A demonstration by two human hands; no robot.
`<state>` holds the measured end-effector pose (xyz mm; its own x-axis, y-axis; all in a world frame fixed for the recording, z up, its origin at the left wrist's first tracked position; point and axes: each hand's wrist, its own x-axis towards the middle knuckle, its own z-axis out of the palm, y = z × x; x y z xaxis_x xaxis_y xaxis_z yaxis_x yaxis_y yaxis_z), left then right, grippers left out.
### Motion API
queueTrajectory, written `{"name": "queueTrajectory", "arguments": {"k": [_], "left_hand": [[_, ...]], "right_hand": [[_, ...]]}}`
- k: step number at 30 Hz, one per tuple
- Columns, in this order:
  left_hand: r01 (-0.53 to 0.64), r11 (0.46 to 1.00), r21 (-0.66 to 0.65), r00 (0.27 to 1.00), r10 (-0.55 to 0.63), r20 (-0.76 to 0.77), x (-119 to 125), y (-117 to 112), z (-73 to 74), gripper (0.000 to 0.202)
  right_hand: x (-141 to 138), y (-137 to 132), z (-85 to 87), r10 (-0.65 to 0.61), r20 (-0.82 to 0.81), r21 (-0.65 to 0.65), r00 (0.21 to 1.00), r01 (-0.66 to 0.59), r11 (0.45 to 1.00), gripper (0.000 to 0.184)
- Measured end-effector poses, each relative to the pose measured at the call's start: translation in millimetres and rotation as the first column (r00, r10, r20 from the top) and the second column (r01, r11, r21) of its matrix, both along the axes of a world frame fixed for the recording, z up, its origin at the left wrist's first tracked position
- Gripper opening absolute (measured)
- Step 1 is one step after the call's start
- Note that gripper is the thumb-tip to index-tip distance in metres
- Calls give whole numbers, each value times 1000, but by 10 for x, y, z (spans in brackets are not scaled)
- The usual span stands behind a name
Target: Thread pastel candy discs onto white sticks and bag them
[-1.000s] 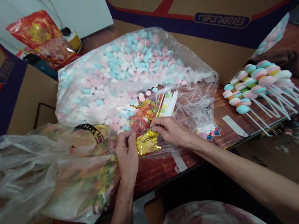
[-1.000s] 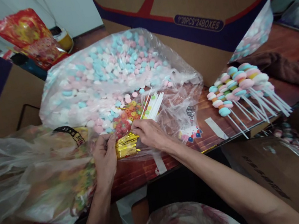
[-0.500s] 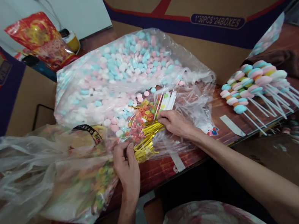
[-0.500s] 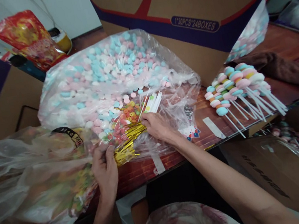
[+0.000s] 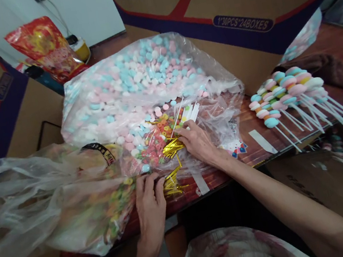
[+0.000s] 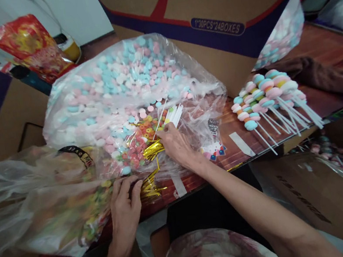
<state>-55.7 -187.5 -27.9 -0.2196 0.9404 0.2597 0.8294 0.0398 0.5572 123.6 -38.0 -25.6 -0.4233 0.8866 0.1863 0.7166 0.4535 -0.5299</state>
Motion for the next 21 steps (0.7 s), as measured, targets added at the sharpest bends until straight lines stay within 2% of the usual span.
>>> {"name": "queueTrajectory", "arguments": {"k": [3,7,9,14,16,18,20,21], "left_hand": [[44,999,-22,995,-46,-90,4,-29,11,21],[108,993,-52,992,-111,-56,5,-25,-17,20],[127,991,-39,992,-126,17,13,-1,-32,17],[152,988,21,960,-152,236,59,37,-1,16],[114,992,58,937,-127,324,68,23,21,14],[18,995,96,908,-56,415,55,-1,17,14],[-118,988,100,838,45,543,21,-23,-24,16],[-183,980,84,778,92,621,-2,-29,-54,18]], "right_hand": [[138,-107,44,-40,-174,67,984,52,996,30],[244,-398,98,123,-344,28,931,-120,992,21],[218,-544,97,176,-337,-11,925,-191,982,20],[2,-704,80,218,-204,-67,955,-235,970,17],[-63,-689,111,216,-246,-94,945,-245,965,18],[-80,-646,161,178,-339,-145,924,-239,960,20],[-49,-579,207,117,-438,-224,891,-235,946,21],[-20,-539,222,83,-482,-275,872,-240,931,21]]}}
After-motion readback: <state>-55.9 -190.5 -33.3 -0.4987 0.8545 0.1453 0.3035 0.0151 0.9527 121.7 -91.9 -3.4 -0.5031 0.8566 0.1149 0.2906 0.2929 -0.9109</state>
